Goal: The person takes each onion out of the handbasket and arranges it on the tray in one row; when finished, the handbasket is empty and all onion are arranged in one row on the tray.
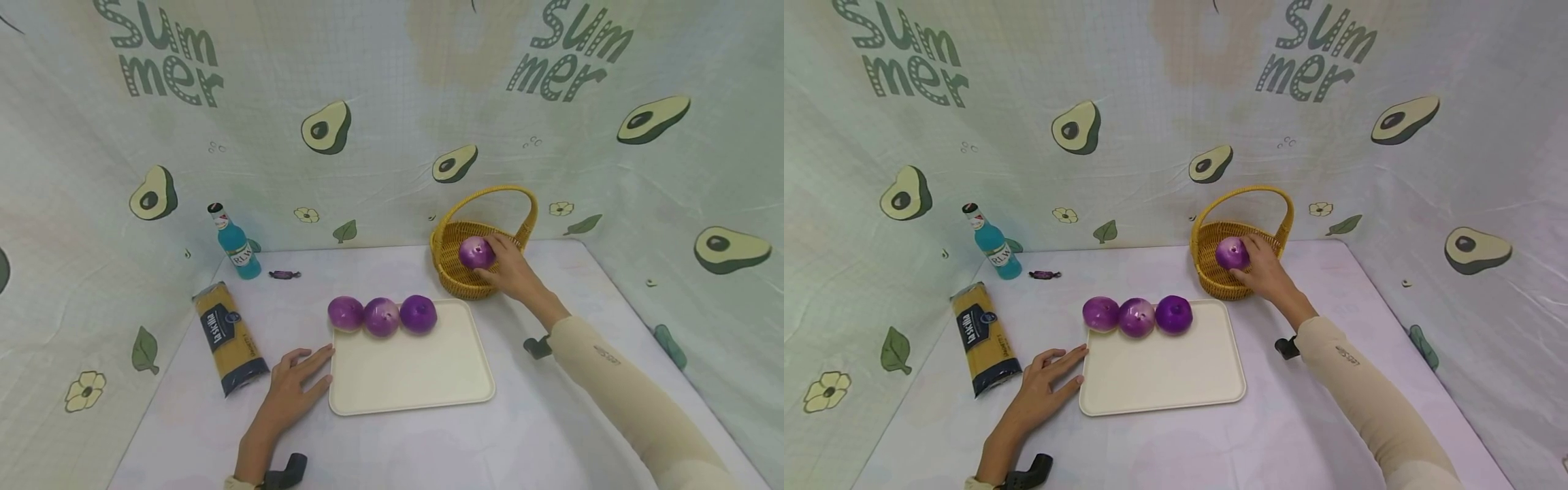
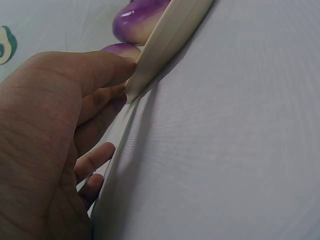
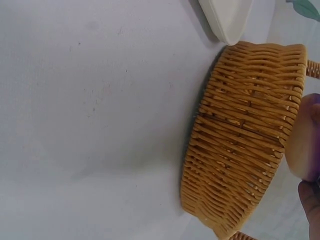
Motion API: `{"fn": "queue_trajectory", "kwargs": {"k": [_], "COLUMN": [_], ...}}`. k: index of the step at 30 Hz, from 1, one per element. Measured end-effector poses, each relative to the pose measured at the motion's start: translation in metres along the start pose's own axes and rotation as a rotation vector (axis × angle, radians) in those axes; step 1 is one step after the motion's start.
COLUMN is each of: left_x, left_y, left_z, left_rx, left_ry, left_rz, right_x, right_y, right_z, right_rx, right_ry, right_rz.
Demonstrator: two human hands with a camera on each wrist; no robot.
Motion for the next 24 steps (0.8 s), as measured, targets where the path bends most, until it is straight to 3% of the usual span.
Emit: {"fn": "queue_trajectory", "kwargs": {"k": [24], "left_x": [0.002], "left_y": [0.000], "left_z": [0.000], "left_rx": [0.007], "left_ry": [0.002], "left_rz": [-0.001], "right_x": [0.011], "right_y": [0.011], "right_z": [0.003], "right_rx": [-0.041], "right_ry": [-0.020], "right_rz": [0.047]}}
Point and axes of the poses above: each hand's wrist, its own y-axis away from the middle knuckle, its own z-axis out of the back of the hand, x = y × z, the point moved 2 cm from there along -y, towards the middle knuckle, and after that the axes turned 15 degrees about y, right-handed, at the moved point
